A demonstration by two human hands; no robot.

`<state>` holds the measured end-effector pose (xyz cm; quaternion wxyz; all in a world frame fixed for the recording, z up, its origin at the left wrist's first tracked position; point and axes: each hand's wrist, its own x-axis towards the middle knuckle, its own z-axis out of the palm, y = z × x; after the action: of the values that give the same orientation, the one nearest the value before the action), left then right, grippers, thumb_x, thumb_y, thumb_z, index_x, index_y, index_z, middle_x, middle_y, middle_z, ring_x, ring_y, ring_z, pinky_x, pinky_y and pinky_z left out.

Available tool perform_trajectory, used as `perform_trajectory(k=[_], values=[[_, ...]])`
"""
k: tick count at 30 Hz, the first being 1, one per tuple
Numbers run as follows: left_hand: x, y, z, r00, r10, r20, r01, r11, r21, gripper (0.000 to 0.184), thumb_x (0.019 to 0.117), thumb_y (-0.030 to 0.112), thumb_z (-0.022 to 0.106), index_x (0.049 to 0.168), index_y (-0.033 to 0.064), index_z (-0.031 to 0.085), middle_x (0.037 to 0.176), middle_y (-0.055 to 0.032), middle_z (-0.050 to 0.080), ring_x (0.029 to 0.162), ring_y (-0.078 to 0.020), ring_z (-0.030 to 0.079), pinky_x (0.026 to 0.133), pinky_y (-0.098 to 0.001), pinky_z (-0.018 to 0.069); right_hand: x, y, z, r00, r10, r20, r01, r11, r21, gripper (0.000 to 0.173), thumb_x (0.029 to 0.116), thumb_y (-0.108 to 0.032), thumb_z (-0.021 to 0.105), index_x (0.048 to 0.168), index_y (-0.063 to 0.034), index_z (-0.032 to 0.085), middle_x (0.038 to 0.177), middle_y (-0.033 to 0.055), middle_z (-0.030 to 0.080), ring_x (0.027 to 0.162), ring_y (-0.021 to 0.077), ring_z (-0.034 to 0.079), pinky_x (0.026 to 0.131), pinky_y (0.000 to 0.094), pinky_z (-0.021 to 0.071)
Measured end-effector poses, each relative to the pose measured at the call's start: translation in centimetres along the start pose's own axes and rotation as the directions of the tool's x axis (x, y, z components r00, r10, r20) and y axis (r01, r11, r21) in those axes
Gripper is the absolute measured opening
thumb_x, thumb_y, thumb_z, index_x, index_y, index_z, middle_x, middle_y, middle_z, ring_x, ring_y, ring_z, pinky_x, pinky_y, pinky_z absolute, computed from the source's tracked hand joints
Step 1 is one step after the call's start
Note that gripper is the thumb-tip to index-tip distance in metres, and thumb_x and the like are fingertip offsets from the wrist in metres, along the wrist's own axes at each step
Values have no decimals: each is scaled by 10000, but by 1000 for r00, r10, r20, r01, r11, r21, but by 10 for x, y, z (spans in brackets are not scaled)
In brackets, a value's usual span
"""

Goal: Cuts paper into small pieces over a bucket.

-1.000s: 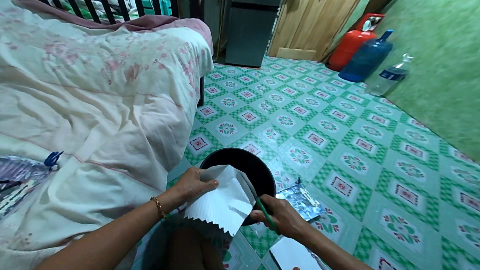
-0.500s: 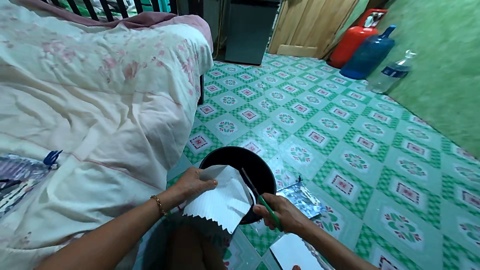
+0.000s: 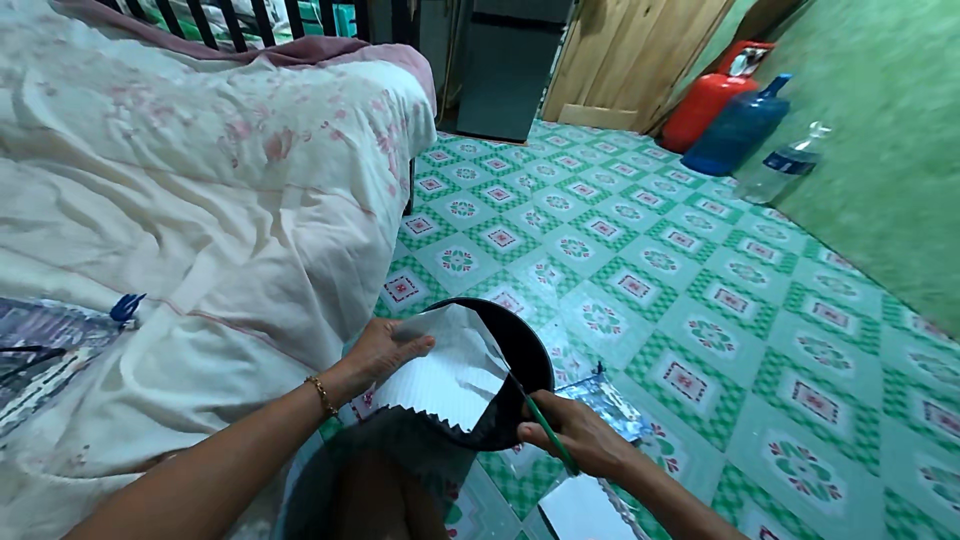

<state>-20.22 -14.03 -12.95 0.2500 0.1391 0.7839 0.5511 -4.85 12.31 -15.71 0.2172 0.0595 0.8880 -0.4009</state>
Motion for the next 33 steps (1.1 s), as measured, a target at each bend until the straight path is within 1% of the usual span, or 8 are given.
perform_trajectory(k=[9,13,16,18,20,24,30,33], values=[[1,-1,0,1000,7,5,-7,1000,11,111,964,67,695,1016,-31,687,848,15,681,771,11,627,788,-200,535,-7,1,2,983,-97,-153,81,991,-107,501,922,-427,718,1047,55,665,743,115,624,633,205,580,632,410,485],[1,-2,0,1000,-21,2,21,1000,4,97,971,78,689,996,-16,684,821,27,672,742,11,625,759,-198,535,-7,2,4,977,-99,-189,83,992,-90,414,918,-363,745,993,37,670,680,59,595,560,124,537,574,317,463],[0,0,2,998,-65,6,65,998,-5,91,973,90,690,970,-1,680,798,36,667,714,10,622,732,-196,535,-5,3,2,989,-78,-124,66,993,-94,474,932,-428,712,1035,31,657,724,86,611,616,180,580,618,379,490],[-1,-1,4,997,-69,41,70,997,-16,80,967,73,692,991,-3,679,821,39,674,738,14,632,753,-194,543,-3,4,1,996,-63,-62,56,992,-112,552,934,-491,679,1097,35,649,786,127,629,695,248,604,675,459,495],[-2,-2,7,994,-78,77,79,997,-9,88,962,55,693,1014,-11,670,847,36,672,762,17,630,772,-194,540,-2,5,1,996,-77,-49,70,989,-131,596,925,-537,663,1101,32,651,798,139,630,720,273,609,681,489,488],[-4,-3,10,991,-86,100,87,996,-1,89,957,57,699,1014,-6,673,837,47,670,750,25,628,762,-184,538,-3,4,3,994,-90,-68,80,987,-139,596,922,-536,671,1088,37,655,788,137,633,712,269,613,677,477,491],[-4,-3,10,993,-80,88,82,996,-31,69,958,37,689,1011,-3,671,842,48,670,761,18,634,774,-190,542,-5,1,4,983,-122,-137,102,985,-142,451,933,-377,727,1025,60,663,735,119,621,618,196,578,624,385,484],[-4,-6,11,992,-70,103,73,997,-19,59,960,45,688,999,2,676,830,57,670,752,24,631,766,-184,539,-3,3,5,988,-105,-113,93,990,-106,466,945,-401,707,1033,54,655,741,113,622,621,193,587,628,384,494]])
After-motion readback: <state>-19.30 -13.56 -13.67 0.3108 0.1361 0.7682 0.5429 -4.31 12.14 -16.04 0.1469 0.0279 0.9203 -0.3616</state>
